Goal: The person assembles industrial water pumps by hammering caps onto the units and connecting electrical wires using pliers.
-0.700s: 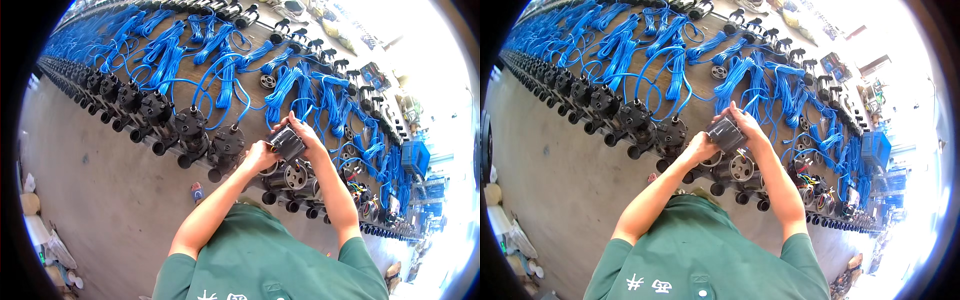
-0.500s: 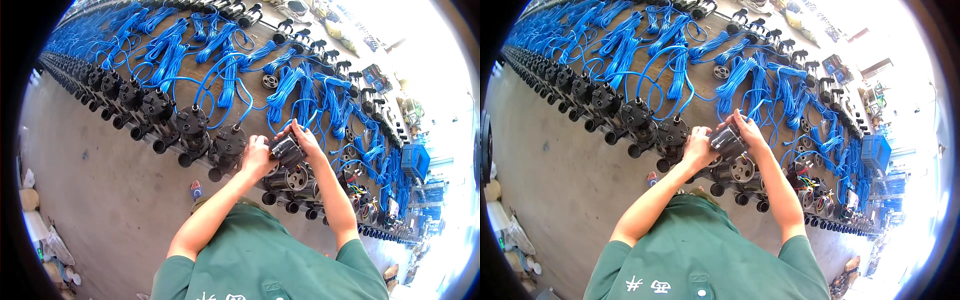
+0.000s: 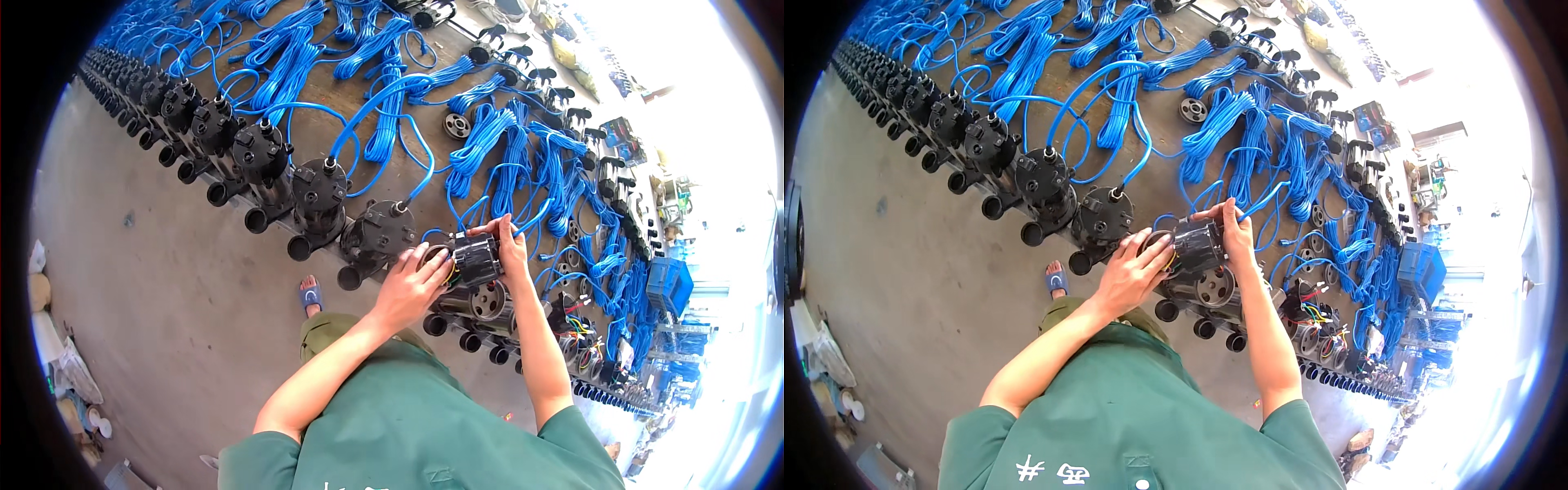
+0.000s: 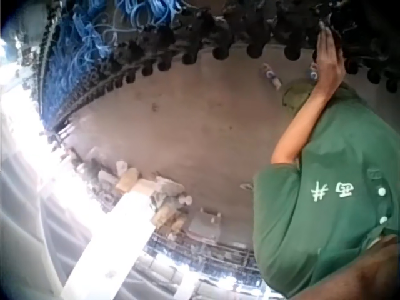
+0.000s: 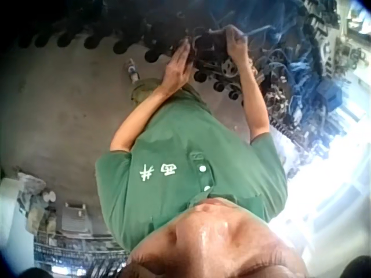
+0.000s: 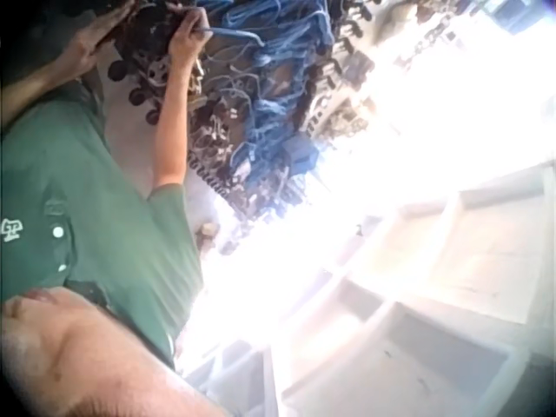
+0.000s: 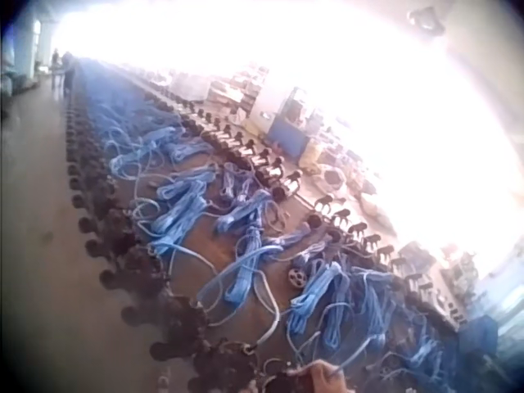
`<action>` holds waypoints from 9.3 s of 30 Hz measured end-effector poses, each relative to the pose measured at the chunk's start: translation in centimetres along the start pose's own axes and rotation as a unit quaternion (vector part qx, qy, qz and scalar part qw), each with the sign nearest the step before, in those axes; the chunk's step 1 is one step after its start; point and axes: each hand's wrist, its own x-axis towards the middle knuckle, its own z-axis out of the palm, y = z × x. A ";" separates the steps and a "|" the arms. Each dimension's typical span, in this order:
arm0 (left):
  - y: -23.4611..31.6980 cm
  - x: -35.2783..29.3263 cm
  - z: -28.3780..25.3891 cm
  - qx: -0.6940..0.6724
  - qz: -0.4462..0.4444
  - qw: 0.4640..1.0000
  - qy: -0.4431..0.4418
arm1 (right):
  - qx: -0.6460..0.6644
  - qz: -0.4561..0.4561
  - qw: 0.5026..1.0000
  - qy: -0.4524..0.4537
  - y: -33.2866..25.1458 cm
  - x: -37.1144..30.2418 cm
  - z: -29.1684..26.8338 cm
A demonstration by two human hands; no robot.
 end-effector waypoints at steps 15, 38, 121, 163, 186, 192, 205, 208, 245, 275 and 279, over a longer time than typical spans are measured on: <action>0.4 -5.0 -0.4 -0.192 -0.112 0.974 0.034 | -0.135 -0.071 0.987 -0.060 -0.8 -1.9 4.6; 0.5 -3.3 -0.4 -0.029 -0.084 0.995 -0.049 | -0.291 -0.203 0.935 -0.018 -2.1 -3.5 5.5; -1.7 5.8 0.5 -0.463 -0.224 0.847 -0.134 | -0.223 0.152 0.921 0.281 -3.9 -23.3 6.5; -3.1 4.5 -0.4 -0.336 -0.059 0.939 -0.046 | -0.231 0.077 0.954 0.176 -15.5 -18.9 11.2; -3.4 4.9 -0.1 -0.317 -0.061 0.946 -0.036 | -0.296 0.200 0.927 0.115 -15.0 -17.9 10.4; -3.7 3.8 1.4 -0.337 -0.044 0.939 -0.060 | -0.492 0.107 0.862 0.059 -6.3 -15.8 11.3; -0.2 1.7 0.1 -0.305 -0.108 0.946 -0.006 | -0.152 0.076 0.966 0.193 -5.2 -24.2 5.6; 0.9 -4.0 -2.2 -0.199 -0.190 0.957 -0.094 | -0.264 0.048 0.945 0.186 -3.3 -24.7 5.0; -7.5 -12.0 10.3 -0.412 -0.371 0.818 -0.154 | 0.165 0.070 0.950 0.254 -3.4 -23.3 3.2; -7.8 -13.0 12.2 -0.403 -0.384 0.817 -0.149 | 0.072 0.163 0.938 0.298 -2.3 -24.5 3.7; -7.4 -12.9 11.5 -0.402 -0.372 0.829 -0.116 | 0.085 0.290 0.912 0.276 -0.8 -24.5 5.6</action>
